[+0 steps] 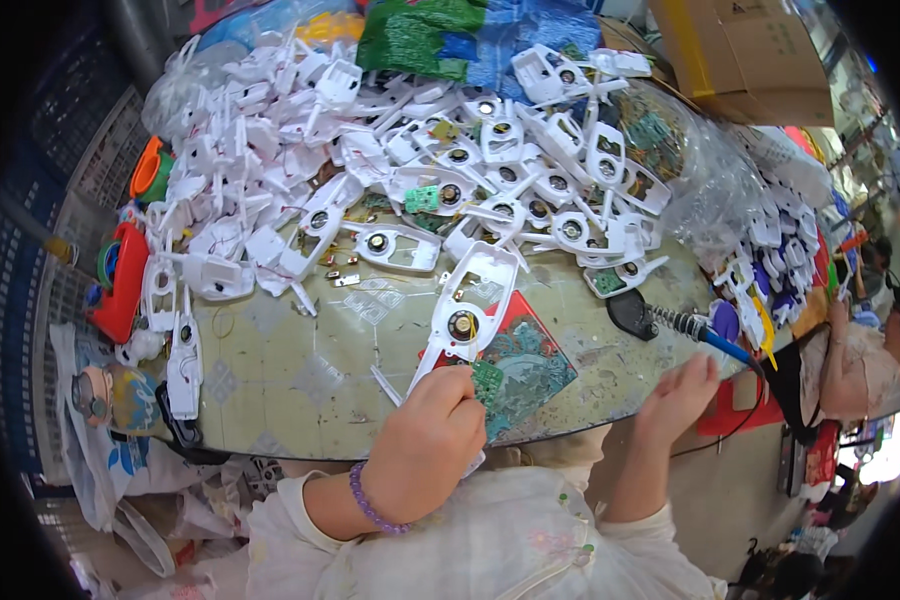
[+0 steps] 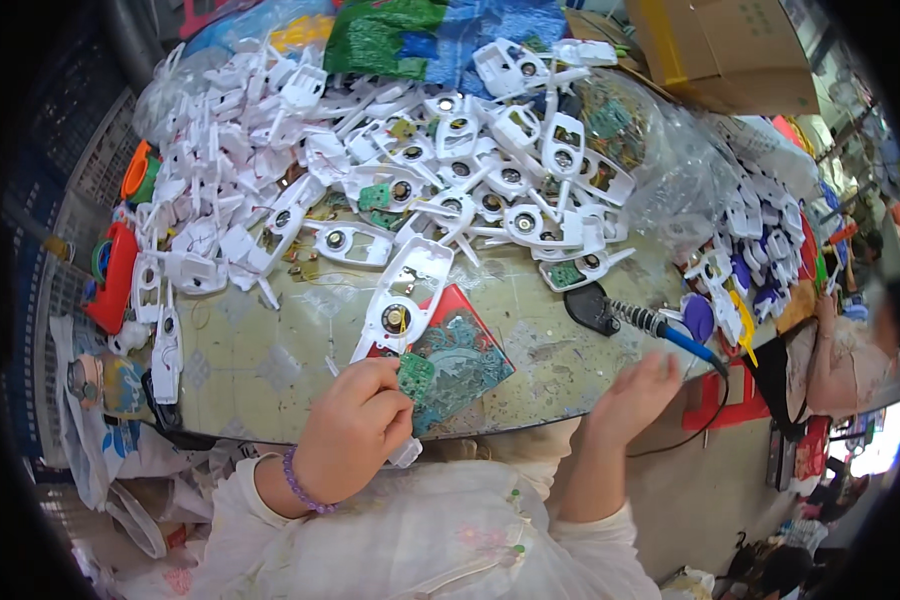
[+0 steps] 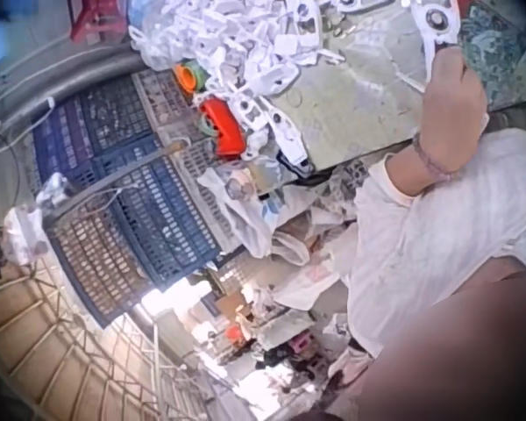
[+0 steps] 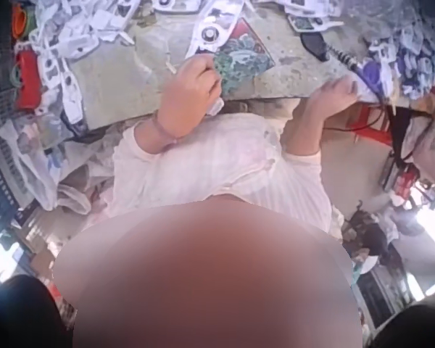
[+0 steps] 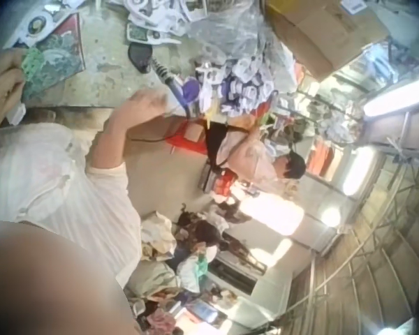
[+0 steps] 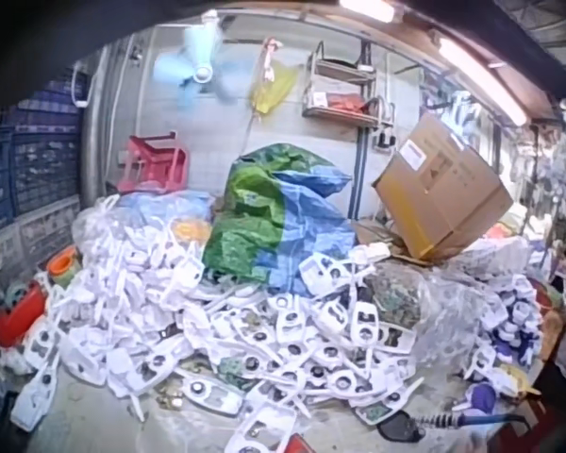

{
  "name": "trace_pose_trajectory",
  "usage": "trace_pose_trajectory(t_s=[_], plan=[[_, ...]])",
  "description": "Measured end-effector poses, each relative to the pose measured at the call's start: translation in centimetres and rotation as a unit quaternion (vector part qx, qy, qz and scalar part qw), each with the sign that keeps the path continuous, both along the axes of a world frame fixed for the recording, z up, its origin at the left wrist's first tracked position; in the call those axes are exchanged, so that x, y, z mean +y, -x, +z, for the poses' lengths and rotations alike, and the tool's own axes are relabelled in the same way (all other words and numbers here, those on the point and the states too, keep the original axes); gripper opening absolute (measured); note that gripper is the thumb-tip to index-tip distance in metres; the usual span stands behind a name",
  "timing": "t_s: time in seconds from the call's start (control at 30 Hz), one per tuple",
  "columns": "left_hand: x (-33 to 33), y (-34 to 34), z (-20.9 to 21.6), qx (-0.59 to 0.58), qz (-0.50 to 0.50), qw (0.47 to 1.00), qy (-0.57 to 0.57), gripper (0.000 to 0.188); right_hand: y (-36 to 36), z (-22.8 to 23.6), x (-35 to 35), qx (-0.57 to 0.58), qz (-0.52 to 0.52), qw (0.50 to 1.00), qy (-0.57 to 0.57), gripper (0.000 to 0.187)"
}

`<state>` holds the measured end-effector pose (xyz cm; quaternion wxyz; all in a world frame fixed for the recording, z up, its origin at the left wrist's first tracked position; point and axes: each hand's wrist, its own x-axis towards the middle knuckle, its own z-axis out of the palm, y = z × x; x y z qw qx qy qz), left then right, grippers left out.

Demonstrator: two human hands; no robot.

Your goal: Soldering wires to small circuit boards and assembling them into plastic toy housings.

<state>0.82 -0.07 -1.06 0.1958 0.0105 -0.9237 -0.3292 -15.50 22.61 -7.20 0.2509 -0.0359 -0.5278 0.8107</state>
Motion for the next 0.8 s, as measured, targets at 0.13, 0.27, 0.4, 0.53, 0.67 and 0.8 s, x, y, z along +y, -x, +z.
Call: trace_pose_trajectory(t_s=[0.13,0.27,0.4,0.53,0.67,0.8], plan=[[-0.1,-0.1,-0.4,0.005,-0.02,1.0,0.014,0.012,-2.9,2.4,-5.1,0.147,0.257,0.894,-0.337,0.014],[0.0,0.0,-0.4,0.033,-0.02,0.999,0.033,0.012,3.5,5.1,-12.5,0.269,0.28,0.738,-0.551,0.027],[-0.6,-1.0,-0.1,0.03,-0.001,1.0,0.009,0.013,5.5,6.3,-16.7,-0.026,0.536,0.658,-0.528,0.031],[-3.6,-3.2,0.5,0.022,0.016,0.997,-0.068,0.012,2.6,7.3,-17.5,-0.05,0.597,0.719,-0.353,0.031],[-7.2,-5.8,1.1,0.031,0.076,0.994,-0.07,0.012,0.1,7.8,-17.1,-0.052,0.673,0.685,-0.274,0.037],[-7.9,-5.9,-0.1,0.019,0.103,0.994,0.025,0.013,-1.1,6.3,-16.1,-0.062,0.651,0.682,-0.327,0.045]])
